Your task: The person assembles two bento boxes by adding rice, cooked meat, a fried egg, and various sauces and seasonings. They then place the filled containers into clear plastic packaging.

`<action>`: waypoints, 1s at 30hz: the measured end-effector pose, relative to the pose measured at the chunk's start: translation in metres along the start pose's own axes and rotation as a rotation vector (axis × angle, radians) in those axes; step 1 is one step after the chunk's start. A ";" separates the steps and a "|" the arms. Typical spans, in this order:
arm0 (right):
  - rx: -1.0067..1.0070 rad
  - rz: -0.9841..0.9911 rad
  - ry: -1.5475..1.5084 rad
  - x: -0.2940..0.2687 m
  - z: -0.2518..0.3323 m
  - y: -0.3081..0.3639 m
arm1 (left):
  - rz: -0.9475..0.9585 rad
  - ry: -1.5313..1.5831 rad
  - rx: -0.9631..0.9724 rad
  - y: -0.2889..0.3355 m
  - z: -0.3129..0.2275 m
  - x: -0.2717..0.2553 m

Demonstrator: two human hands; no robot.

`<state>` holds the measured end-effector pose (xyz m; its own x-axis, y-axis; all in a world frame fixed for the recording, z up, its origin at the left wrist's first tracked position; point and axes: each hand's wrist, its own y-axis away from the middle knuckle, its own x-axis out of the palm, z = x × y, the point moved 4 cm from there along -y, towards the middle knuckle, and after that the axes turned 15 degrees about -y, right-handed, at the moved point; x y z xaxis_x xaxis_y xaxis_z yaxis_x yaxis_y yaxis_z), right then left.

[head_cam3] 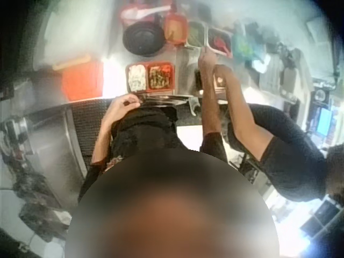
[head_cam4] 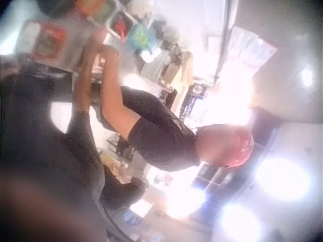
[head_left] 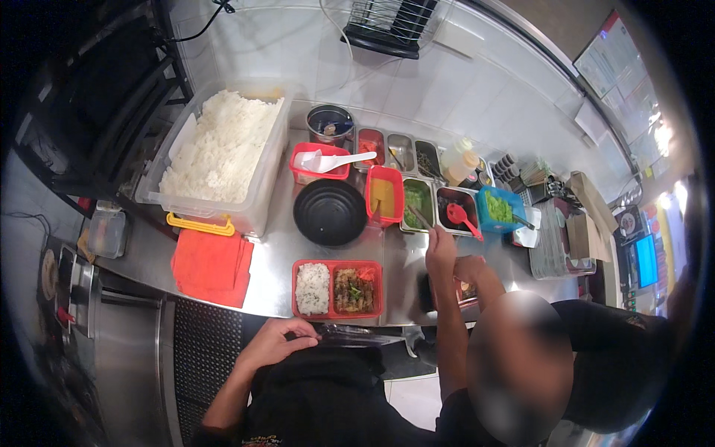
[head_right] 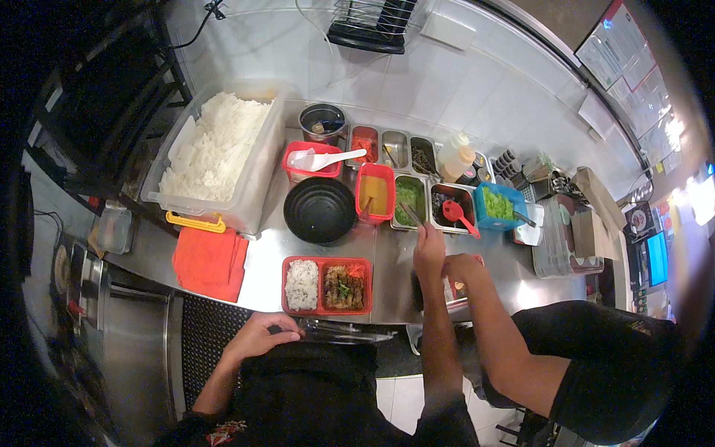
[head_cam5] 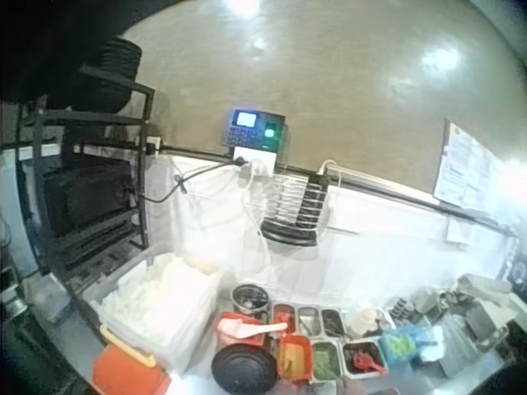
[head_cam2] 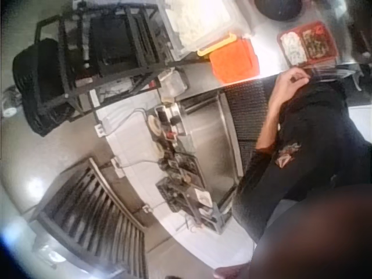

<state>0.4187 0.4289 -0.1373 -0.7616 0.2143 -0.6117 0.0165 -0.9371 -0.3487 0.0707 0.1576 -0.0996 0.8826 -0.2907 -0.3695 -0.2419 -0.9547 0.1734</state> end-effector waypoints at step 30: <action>0.339 0.256 -0.451 0.070 0.033 0.151 | -0.487 0.455 -0.409 -0.059 0.097 -0.002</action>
<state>0.3465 0.2932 -0.2089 -0.9608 -0.0976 -0.2596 0.0848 -0.9946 0.0602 0.0437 0.2083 -0.1976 0.9511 0.2938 -0.0950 0.3047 -0.8429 0.4435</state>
